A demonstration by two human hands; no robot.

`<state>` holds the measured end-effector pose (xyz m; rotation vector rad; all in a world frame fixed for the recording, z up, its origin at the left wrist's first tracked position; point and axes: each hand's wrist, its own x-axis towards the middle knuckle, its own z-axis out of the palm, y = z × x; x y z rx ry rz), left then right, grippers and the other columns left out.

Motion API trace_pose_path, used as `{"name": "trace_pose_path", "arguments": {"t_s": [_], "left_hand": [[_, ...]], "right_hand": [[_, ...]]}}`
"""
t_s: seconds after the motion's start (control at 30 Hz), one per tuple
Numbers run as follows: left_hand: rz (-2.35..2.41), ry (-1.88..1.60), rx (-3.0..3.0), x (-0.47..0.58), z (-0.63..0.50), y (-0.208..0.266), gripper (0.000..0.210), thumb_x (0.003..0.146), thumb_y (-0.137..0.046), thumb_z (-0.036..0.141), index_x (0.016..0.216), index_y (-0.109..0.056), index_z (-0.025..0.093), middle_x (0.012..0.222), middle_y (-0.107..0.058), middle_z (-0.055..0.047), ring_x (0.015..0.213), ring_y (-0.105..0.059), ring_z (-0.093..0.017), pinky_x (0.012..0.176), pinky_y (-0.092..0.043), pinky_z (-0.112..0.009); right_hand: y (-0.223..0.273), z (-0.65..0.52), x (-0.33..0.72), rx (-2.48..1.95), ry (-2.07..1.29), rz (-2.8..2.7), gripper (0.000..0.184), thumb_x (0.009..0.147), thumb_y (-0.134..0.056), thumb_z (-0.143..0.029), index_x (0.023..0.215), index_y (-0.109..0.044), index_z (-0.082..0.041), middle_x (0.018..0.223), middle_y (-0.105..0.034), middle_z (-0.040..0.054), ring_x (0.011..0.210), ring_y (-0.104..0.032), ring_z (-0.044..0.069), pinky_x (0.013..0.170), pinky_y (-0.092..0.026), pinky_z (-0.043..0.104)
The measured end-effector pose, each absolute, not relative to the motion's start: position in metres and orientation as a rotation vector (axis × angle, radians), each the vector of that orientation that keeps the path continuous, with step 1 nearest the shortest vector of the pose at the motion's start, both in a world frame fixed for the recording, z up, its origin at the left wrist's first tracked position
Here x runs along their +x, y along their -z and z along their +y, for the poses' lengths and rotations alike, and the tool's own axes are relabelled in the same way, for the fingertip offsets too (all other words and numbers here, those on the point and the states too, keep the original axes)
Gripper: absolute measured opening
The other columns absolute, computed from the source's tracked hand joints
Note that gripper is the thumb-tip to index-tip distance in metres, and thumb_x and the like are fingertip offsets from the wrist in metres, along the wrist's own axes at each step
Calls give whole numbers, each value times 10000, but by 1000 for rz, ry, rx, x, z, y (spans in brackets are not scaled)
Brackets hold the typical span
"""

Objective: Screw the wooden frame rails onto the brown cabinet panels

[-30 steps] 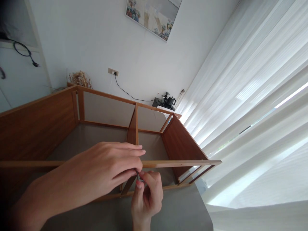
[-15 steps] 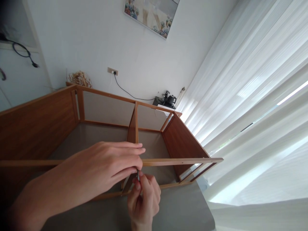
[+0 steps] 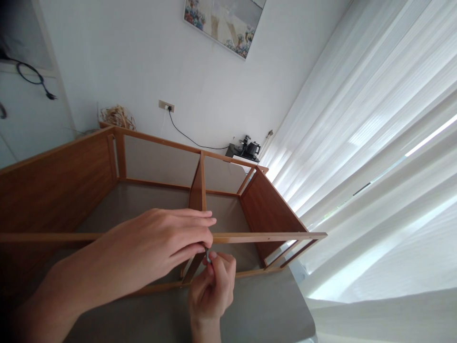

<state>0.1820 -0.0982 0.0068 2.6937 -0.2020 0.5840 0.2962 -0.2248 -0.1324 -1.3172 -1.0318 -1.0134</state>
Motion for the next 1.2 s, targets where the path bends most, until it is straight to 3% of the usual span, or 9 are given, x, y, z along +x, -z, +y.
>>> {"name": "trace_pose_path", "arguments": {"t_s": [0.2,0.47,0.67,0.8,1.0,1.2], "left_hand": [[-192,-595,2648,181,-100,-9,185,1049,-621,235,865,-607,233,1075,-752,54,1219,-694,-196,1108,-506,-344],[-205,-578,2653,181,-99,-10,170,1054,-611,224,884,-620,229,1069,-747,48,1215,-694,-191,1128,-488,-339],[-187,-607,2669,181,-99,-8,153,1053,-617,238,903,-642,241,1162,-761,52,1256,-679,-191,1123,-491,-341],[-202,-624,2694,180,-99,-7,127,1055,-612,236,933,-646,244,1240,-753,39,1273,-667,-189,1109,-506,-352],[-179,-622,2677,180,-98,-9,127,1045,-625,241,920,-642,253,1129,-762,52,1178,-709,-189,1082,-514,-334],[-204,-611,2660,180,-99,-8,196,1047,-623,248,851,-617,236,1061,-760,50,1113,-717,-181,1069,-506,-315]], "right_hand": [[130,-222,297,-1284,953,-1020,246,1059,-479,-105,1248,-595,-211,887,-643,34,771,-621,141,633,-541,290],[129,-227,296,-1360,867,-1055,187,1071,-444,-127,1164,-588,-202,841,-667,31,696,-648,122,579,-537,244],[131,-236,303,-1360,1033,-1121,340,991,-584,-78,1307,-647,-188,982,-734,87,887,-711,197,717,-605,364],[128,-235,301,-1359,1089,-1075,370,940,-620,-16,1262,-689,-185,1004,-701,92,949,-683,208,765,-581,383],[120,-229,298,-1257,1008,-952,298,1018,-505,-64,1241,-632,-214,970,-648,65,900,-659,196,731,-571,392],[125,-230,290,-1254,891,-982,218,1027,-537,-116,1209,-618,-204,882,-667,48,784,-665,179,644,-581,363]]}}
